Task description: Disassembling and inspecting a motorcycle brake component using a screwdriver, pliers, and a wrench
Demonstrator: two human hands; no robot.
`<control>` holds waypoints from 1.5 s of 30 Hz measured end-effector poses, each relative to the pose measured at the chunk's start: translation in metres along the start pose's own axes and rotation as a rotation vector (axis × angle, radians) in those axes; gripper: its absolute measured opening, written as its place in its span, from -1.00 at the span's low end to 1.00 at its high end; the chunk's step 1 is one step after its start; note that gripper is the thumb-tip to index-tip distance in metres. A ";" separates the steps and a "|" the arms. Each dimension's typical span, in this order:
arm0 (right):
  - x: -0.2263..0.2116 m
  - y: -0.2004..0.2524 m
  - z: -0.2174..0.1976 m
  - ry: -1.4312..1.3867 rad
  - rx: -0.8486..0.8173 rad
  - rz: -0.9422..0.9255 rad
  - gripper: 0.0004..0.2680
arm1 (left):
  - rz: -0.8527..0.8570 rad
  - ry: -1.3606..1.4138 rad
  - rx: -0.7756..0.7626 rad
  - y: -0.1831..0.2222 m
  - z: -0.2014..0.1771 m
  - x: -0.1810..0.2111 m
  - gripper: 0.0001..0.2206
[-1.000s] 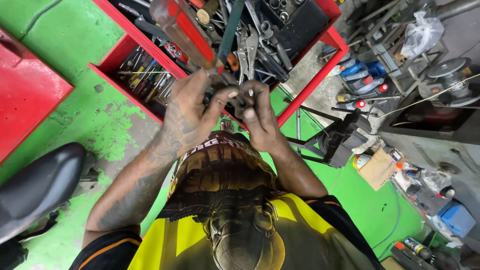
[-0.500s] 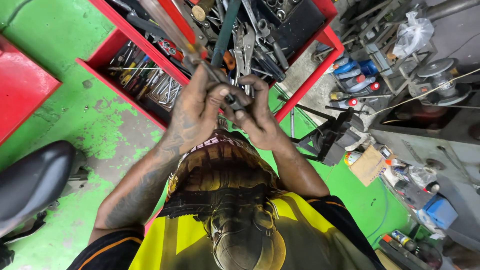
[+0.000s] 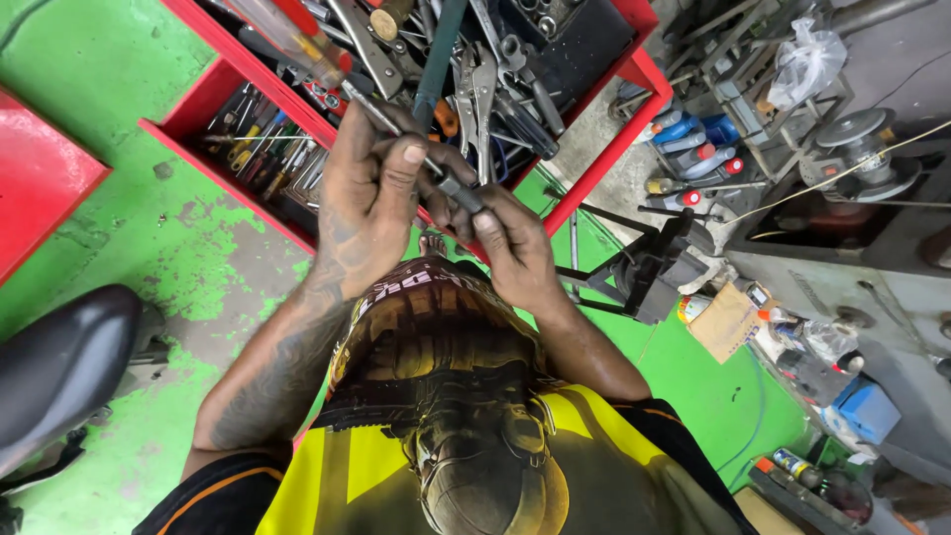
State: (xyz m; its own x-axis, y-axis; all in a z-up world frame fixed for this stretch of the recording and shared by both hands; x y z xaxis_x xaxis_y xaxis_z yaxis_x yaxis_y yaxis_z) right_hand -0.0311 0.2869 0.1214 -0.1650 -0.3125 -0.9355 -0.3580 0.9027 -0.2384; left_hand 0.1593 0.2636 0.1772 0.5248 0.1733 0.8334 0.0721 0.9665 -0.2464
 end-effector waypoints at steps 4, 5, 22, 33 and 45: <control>0.010 0.002 -0.011 0.266 0.030 -0.207 -0.73 | -0.030 0.038 -0.030 -0.001 0.006 0.001 -0.78; 0.019 0.005 -0.012 0.266 0.079 -0.295 -0.70 | -0.073 0.082 -0.029 0.000 0.007 -0.001 -0.78; 0.066 0.046 -0.031 0.071 0.255 -0.279 -0.64 | -0.195 -0.275 0.156 -0.042 -0.067 -0.014 -0.87; 0.126 0.095 -0.112 -0.359 0.563 -0.197 -0.77 | -0.605 -1.996 0.285 -0.104 -0.131 -0.067 -0.38; 0.116 0.082 -0.152 -0.714 0.644 -0.254 -0.72 | 0.739 -1.951 -0.756 -0.233 0.008 -0.257 -0.90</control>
State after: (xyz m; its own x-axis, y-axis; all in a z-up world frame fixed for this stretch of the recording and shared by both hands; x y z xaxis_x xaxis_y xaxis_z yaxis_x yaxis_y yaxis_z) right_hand -0.2196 0.2797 0.0335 0.5153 -0.4583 -0.7242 0.2965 0.8881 -0.3512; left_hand 0.0005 -0.0049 0.0249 -0.6056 0.7468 -0.2747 0.7872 0.5118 -0.3441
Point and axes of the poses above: each hand's wrist, its own y-axis away from the middle knuckle, its own z-axis out of the palm, x = y × z, the point moved 1 cm from there along -y, towards the middle knuckle, and after that the axes turned 9 degrees about y, right-handed, at the moved point
